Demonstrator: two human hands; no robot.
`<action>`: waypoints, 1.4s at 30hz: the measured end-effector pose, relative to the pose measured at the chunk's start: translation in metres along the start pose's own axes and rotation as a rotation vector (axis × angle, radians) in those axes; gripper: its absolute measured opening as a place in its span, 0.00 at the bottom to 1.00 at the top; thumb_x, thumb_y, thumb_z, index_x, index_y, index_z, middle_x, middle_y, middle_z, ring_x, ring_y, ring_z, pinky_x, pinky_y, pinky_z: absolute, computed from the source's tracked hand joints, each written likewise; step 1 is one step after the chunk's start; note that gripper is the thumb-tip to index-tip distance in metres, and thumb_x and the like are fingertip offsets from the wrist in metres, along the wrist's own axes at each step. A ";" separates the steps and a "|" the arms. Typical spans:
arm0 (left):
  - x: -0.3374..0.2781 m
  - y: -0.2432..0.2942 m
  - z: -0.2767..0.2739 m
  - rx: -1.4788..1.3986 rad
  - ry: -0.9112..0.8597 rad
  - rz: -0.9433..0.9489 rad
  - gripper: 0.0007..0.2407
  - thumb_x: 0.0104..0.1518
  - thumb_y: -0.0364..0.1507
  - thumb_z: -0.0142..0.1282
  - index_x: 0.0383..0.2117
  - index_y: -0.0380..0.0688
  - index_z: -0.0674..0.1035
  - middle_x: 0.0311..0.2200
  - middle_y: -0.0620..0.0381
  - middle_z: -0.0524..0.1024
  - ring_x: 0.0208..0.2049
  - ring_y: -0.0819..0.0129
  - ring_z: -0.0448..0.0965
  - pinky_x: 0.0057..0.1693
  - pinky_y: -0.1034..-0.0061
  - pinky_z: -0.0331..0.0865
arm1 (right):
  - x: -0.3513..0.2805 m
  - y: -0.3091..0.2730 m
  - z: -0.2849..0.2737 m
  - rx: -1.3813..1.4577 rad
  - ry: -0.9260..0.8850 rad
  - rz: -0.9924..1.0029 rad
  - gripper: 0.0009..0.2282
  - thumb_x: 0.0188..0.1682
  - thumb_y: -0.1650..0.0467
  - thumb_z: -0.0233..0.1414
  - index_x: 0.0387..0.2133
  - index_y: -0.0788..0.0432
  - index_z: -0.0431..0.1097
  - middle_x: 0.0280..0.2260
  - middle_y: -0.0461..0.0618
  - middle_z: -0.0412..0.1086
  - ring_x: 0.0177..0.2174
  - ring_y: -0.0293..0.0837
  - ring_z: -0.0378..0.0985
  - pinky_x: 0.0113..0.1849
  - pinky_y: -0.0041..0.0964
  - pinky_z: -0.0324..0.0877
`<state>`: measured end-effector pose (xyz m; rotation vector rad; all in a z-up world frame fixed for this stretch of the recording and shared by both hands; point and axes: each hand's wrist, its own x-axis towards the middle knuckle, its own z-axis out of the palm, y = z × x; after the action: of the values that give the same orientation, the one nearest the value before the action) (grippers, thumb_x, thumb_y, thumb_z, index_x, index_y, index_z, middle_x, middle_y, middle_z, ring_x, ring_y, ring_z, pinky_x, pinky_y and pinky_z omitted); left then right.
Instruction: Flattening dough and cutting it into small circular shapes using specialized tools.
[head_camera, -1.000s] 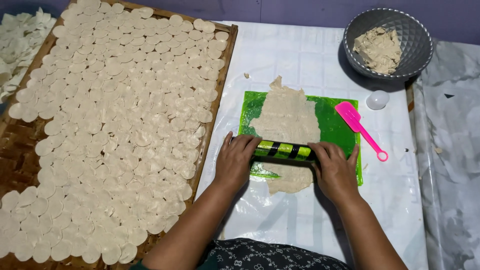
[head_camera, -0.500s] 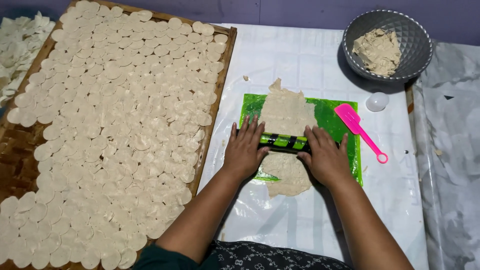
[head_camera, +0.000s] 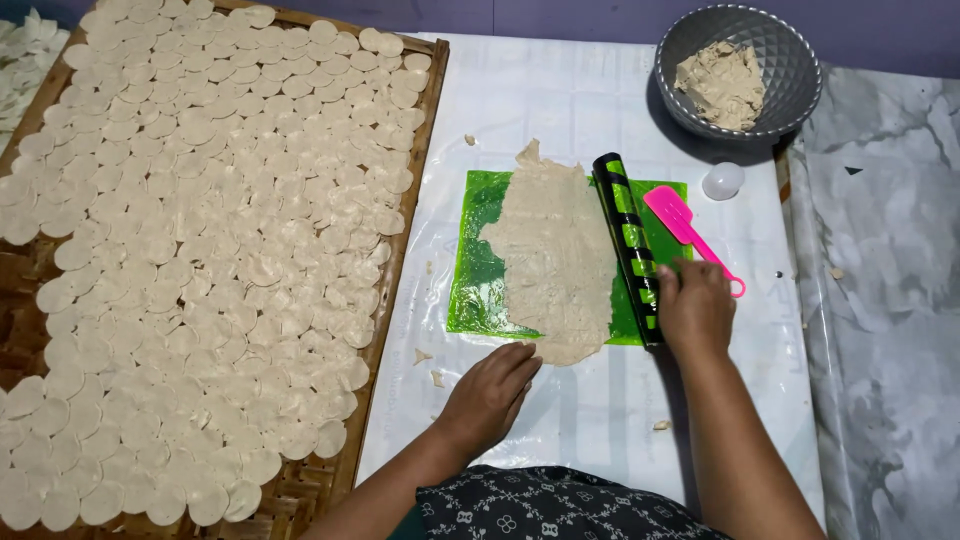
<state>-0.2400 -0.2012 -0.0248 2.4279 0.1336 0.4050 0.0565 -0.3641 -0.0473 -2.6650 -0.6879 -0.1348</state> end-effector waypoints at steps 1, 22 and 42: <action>-0.001 -0.002 0.001 0.001 0.001 -0.003 0.16 0.62 0.24 0.54 0.57 0.35 0.74 0.60 0.42 0.71 0.64 0.48 0.69 0.66 0.59 0.65 | 0.013 0.015 0.004 0.001 -0.002 -0.003 0.14 0.58 0.63 0.54 0.51 0.57 0.74 0.49 0.61 0.70 0.50 0.59 0.71 0.50 0.55 0.66; -0.002 0.009 0.005 0.089 0.074 0.039 0.17 0.57 0.19 0.56 0.54 0.39 0.77 0.55 0.46 0.75 0.59 0.50 0.74 0.63 0.62 0.70 | -0.045 -0.051 -0.092 -0.038 -0.384 -0.360 0.08 0.52 0.66 0.53 0.43 0.45 0.76 0.39 0.45 0.76 0.39 0.53 0.79 0.38 0.50 0.73; 0.001 0.013 0.010 0.060 0.122 -0.054 0.13 0.60 0.24 0.60 0.51 0.43 0.80 0.52 0.52 0.77 0.56 0.55 0.76 0.60 0.64 0.72 | -0.036 -0.009 -0.082 -0.287 -0.385 -0.621 0.14 0.49 0.72 0.49 0.42 0.40 0.79 0.40 0.47 0.78 0.40 0.48 0.82 0.34 0.47 0.76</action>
<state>-0.2357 -0.2170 -0.0231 2.4516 0.2678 0.5319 0.0212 -0.4045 0.0245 -2.6616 -1.7233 0.1320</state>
